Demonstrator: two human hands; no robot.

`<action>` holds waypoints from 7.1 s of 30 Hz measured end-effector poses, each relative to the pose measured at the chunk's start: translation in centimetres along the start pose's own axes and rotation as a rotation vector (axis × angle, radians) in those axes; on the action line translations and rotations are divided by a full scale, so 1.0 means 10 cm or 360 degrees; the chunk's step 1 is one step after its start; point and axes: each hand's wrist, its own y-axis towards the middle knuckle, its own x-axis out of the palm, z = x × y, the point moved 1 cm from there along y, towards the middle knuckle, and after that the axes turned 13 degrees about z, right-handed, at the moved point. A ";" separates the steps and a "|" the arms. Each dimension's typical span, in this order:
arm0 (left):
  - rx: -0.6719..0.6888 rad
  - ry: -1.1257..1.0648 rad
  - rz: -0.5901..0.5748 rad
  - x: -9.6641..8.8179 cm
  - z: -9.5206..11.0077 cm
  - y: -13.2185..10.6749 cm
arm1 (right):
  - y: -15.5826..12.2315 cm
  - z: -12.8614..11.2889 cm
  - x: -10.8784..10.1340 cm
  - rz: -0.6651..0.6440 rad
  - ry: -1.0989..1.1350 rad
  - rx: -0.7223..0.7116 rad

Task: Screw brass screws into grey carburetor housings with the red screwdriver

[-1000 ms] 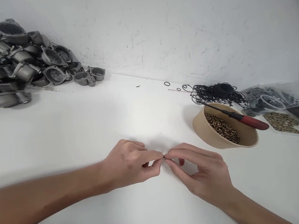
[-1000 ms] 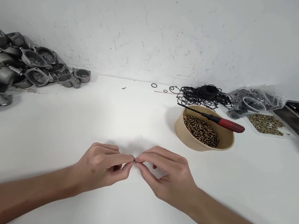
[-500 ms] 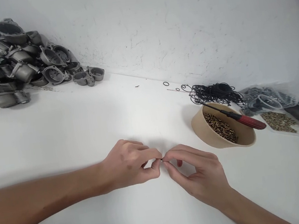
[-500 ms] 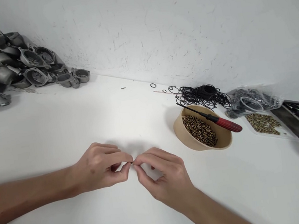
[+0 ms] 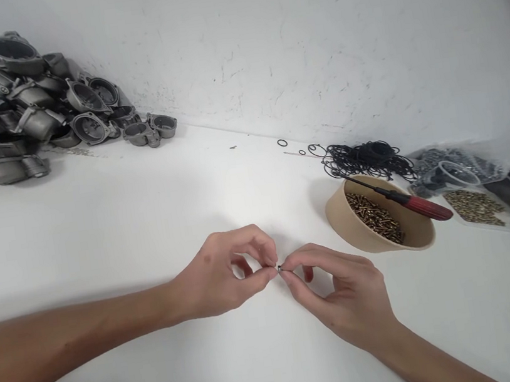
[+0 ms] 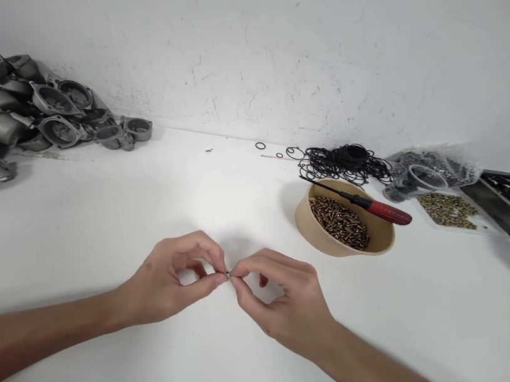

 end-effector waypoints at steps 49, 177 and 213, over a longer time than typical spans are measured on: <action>-0.0154 -0.0146 -0.0243 0.06 -0.05 0.01 | -0.04 0.00 0.08 -0.0219 0.0493 0.0166; 0.0016 -0.0014 -0.0264 0.05 -0.01 -0.01 | -0.01 -0.07 0.11 -0.0125 0.0243 0.0497; 0.0751 0.0472 -0.0181 0.02 -0.12 -0.01 | -0.01 -0.01 0.11 -0.0235 0.0346 0.0768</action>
